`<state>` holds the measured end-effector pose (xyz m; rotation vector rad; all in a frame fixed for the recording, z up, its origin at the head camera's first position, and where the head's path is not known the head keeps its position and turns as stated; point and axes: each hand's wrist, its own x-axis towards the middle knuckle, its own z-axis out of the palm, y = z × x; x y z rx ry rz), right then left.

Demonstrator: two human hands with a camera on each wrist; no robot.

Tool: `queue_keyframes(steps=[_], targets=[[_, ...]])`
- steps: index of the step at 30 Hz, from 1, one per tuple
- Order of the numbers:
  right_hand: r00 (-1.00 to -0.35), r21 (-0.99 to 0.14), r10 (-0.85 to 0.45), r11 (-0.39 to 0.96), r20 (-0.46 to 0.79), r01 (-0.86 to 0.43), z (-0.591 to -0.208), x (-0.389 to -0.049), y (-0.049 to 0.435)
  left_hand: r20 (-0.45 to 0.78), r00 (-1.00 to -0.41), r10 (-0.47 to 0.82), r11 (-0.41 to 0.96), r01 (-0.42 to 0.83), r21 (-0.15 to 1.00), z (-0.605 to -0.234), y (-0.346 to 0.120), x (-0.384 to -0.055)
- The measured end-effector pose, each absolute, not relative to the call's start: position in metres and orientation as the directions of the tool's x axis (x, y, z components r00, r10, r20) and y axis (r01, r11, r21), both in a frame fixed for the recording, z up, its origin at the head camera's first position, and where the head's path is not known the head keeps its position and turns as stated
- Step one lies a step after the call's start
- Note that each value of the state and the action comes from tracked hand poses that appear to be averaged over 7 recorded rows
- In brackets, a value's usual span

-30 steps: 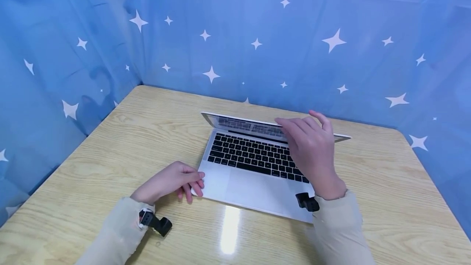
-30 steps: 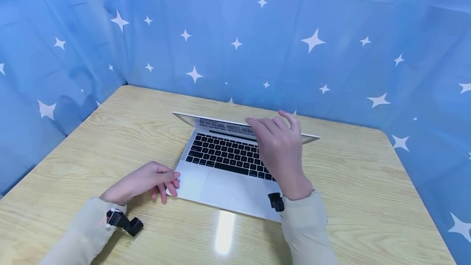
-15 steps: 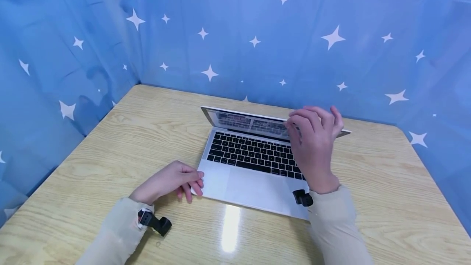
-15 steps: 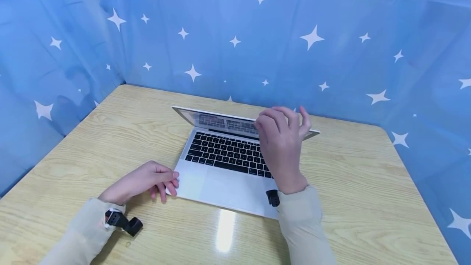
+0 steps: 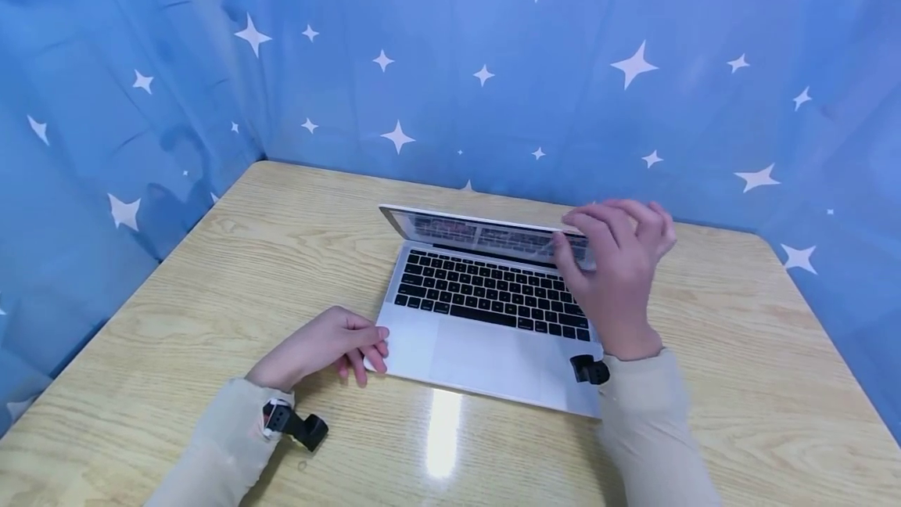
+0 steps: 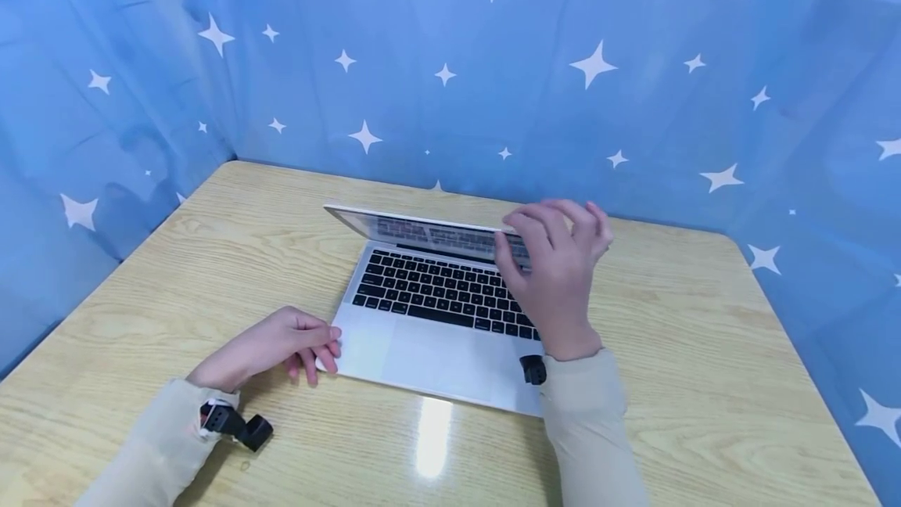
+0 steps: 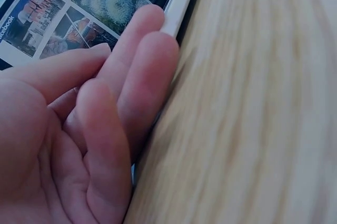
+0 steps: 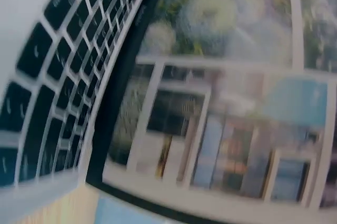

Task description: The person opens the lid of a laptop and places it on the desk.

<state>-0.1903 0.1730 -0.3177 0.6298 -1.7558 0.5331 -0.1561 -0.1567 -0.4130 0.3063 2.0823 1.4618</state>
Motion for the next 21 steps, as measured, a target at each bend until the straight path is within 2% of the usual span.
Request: queue_keyframes(steps=[7, 13, 21], targets=[[-0.212, -0.044, -0.131, 0.748, 0.969, -0.662, -0.314, -0.189, 0.182, -0.330, -0.809, 0.486, 0.383, -0.143, 0.913, -0.414, -0.157, -0.157], [-0.256, -0.063, -0.171, 0.705, 0.952, -0.706, -0.310, -0.187, 0.186, -0.340, -0.807, 0.483, 0.381, -0.157, 0.911, -0.414, -0.158, -0.156], [-0.220, -0.083, -0.092, 0.734, 0.971, -0.674, -0.318, -0.194, 0.195, -0.354, -0.807, 0.473, 0.390, -0.169, 0.905, -0.413, -0.157, -0.155]])
